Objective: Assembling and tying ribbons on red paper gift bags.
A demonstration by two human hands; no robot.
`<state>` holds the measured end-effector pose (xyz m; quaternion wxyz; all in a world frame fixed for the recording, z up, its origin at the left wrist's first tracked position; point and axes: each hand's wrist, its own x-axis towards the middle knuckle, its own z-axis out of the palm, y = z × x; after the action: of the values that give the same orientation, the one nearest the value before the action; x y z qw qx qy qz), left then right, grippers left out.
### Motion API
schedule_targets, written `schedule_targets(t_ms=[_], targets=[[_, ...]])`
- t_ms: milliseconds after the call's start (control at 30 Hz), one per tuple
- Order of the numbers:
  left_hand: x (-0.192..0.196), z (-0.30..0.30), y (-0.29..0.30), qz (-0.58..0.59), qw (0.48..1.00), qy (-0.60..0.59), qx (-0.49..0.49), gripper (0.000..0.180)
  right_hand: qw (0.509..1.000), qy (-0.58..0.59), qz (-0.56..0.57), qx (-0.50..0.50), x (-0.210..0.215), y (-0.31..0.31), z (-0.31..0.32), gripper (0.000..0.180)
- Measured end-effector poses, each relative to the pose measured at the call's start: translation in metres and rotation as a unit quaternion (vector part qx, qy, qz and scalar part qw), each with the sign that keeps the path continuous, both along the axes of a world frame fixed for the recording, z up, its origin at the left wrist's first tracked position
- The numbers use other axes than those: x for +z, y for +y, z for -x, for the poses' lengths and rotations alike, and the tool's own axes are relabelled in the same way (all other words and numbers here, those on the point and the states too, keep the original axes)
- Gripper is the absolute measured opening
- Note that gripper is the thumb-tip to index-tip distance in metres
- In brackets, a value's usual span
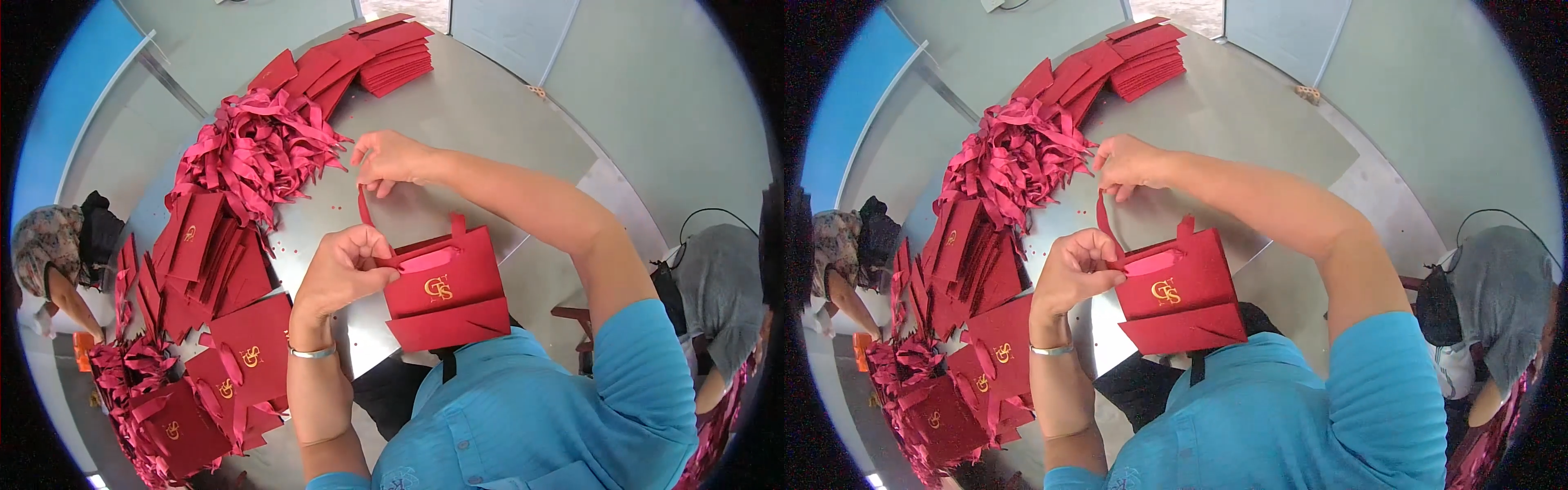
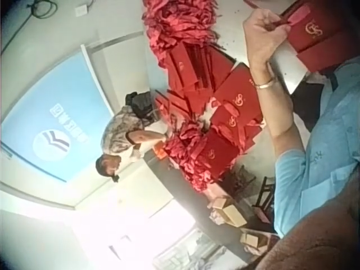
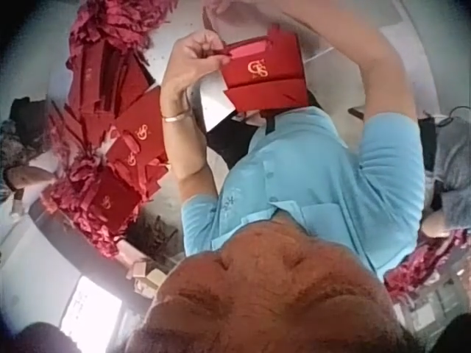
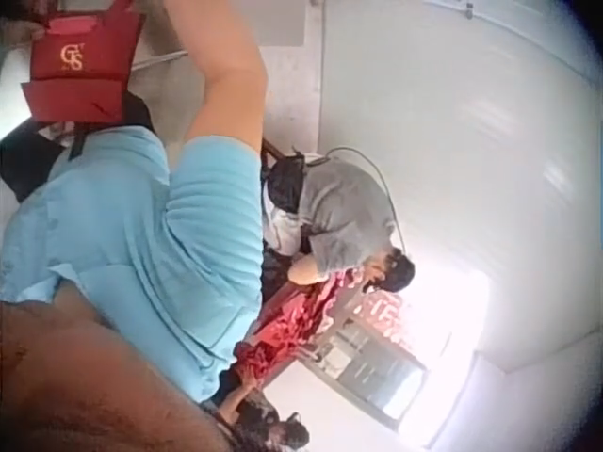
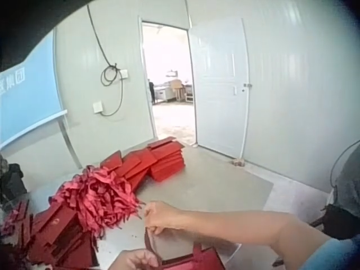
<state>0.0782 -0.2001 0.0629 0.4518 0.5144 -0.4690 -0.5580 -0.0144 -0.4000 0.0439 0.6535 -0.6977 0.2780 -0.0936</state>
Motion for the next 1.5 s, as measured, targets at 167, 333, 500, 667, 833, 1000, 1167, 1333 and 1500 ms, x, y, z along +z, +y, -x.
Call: schedule_targets(t_ms=[167,333,500,667,833,1000,1167,1333,1500], targets=[[-0.002,0.000,-0.003,0.001,1.000,0.013,0.026,0.022,0.983,0.017,0.181,-0.018,0.035,0.011,0.037,0.023],[-0.002,0.001,-0.003,-0.043,0.997,-0.048,0.050,0.017,0.977,0.055,0.204,-0.026,0.048,0.009,0.092,0.022],[-0.004,0.011,-0.005,-0.092,0.991,-0.072,0.058,0.015,0.944,0.209,0.242,0.081,0.051,0.029,0.129,0.035],[-0.022,0.014,-0.004,-0.055,0.986,-0.151,0.043,0.013,0.927,0.252,0.272,0.058,0.035,0.046,0.114,0.036],[-0.017,0.009,-0.002,-0.057,0.981,-0.182,0.031,0.011,0.967,0.155,0.202,-0.019,0.004,0.047,0.105,0.024],[-0.018,-0.014,-0.001,0.048,0.872,-0.386,0.297,0.013,0.987,0.067,0.116,-0.088,-0.002,0.055,0.104,0.014],[-0.005,0.002,0.003,-0.013,0.956,-0.252,0.150,0.013,0.982,0.065,0.133,-0.115,-0.010,0.052,0.103,0.012],[0.000,0.019,0.004,0.017,0.891,-0.442,0.103,0.021,0.972,-0.003,0.189,-0.138,-0.011,0.062,0.099,0.007],[-0.011,0.010,0.001,-0.003,0.931,-0.353,0.087,0.020,0.818,-0.179,0.547,-0.014,-0.002,0.086,0.098,0.018]])
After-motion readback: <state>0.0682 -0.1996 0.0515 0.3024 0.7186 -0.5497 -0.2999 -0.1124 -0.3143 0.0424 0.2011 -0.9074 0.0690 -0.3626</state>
